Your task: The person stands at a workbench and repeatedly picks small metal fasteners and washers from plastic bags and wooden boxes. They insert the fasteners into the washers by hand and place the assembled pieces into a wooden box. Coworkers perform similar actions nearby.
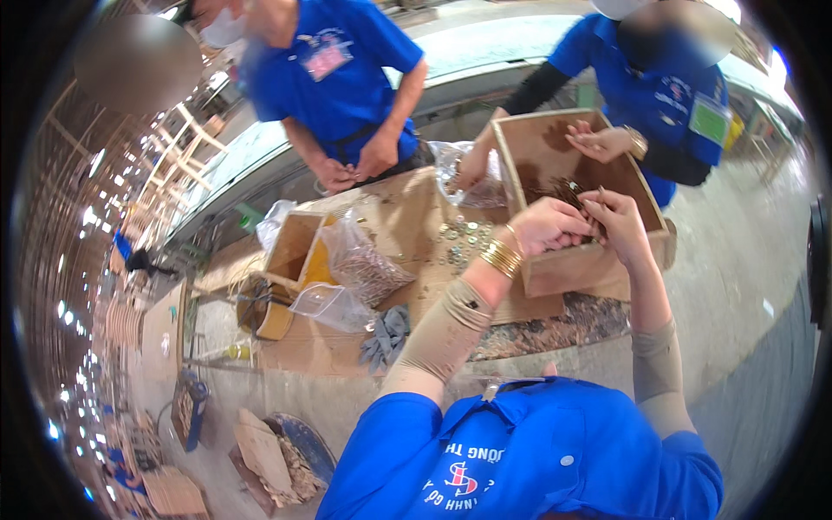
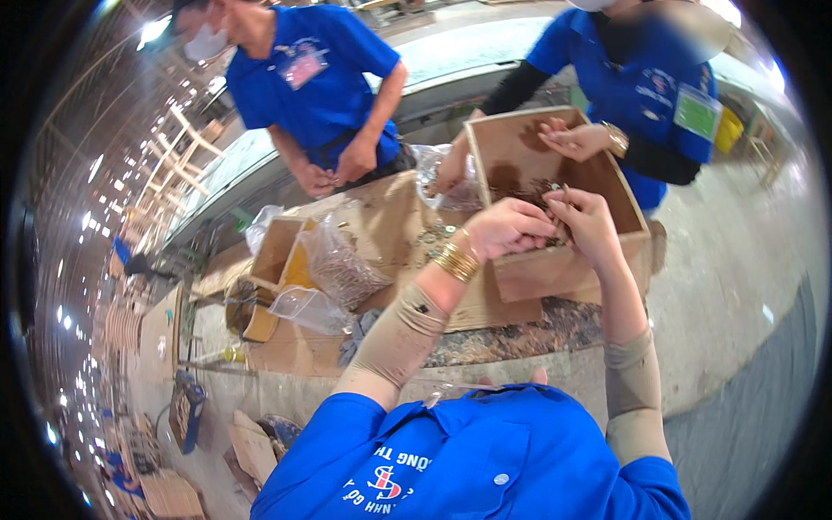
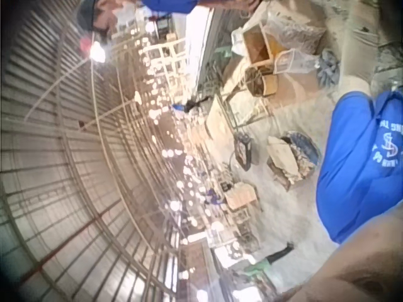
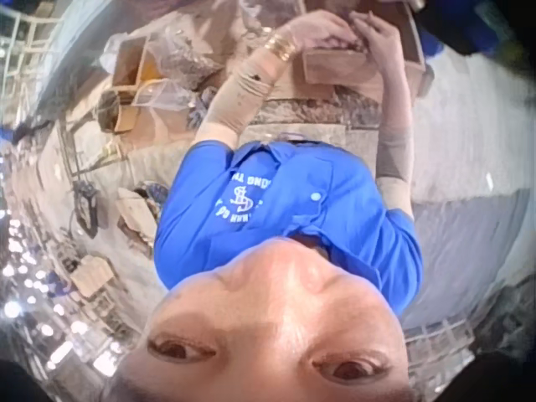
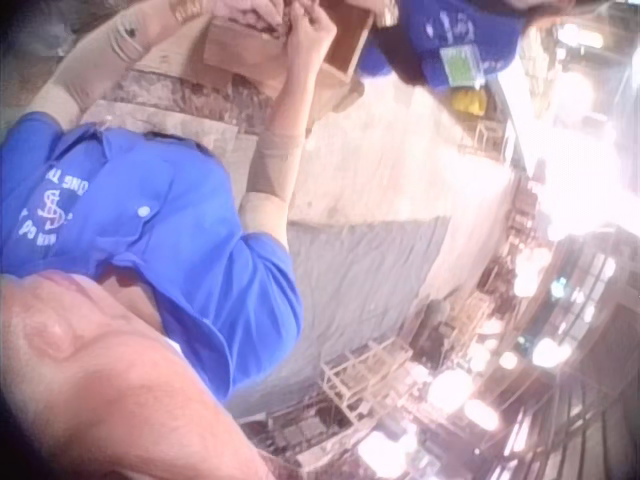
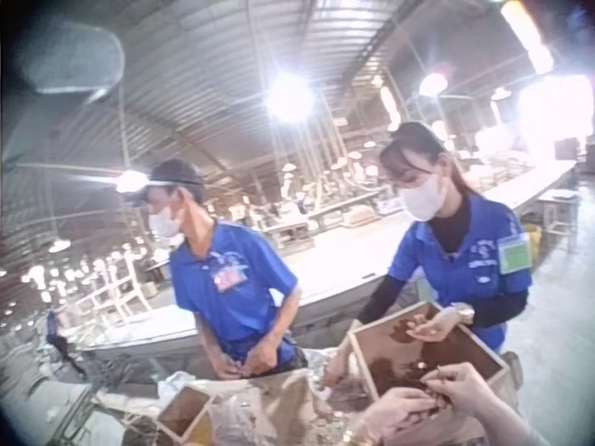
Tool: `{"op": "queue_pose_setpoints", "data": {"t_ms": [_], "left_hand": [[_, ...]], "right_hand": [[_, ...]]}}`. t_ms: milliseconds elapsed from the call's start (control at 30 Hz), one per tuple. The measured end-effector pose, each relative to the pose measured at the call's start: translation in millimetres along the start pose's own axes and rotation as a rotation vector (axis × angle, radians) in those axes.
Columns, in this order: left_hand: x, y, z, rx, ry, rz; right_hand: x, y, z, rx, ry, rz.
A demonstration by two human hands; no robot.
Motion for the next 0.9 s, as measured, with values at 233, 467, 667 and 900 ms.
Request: {"op": "queue_pose_setpoints", "data": {"t_ms": [233, 467, 667, 900], "left_hand": [[-16, -9, 14, -0.31, -0.128, -0.202], [-22, -11, 10, -0.423, -0.152, -0.29], [-24, -17, 1, -0.361, -0.149, -0.344], [-20, -13, 19, -0.421, -0.232, -0.284]], "right_hand": [[-6, -1, -5, 0.411, -0.13, -0.052], [-13, 1, -29, 0.473, -0.093, -0.029], [-20, -2, -31, 0.637, -0.161, -0.059], [-24, 1, -13, 0.578, -0.229, -0.068]]}}
Point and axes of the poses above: each hand's wrist, its own x-axis towards the middle knuckle, its own z-axis out of the back of the hand, y = z × x, the point moved 10 cm from there along x, towards the middle knuckle, and after that the axes turned 7 degrees about -x, right-handed, at the moved point
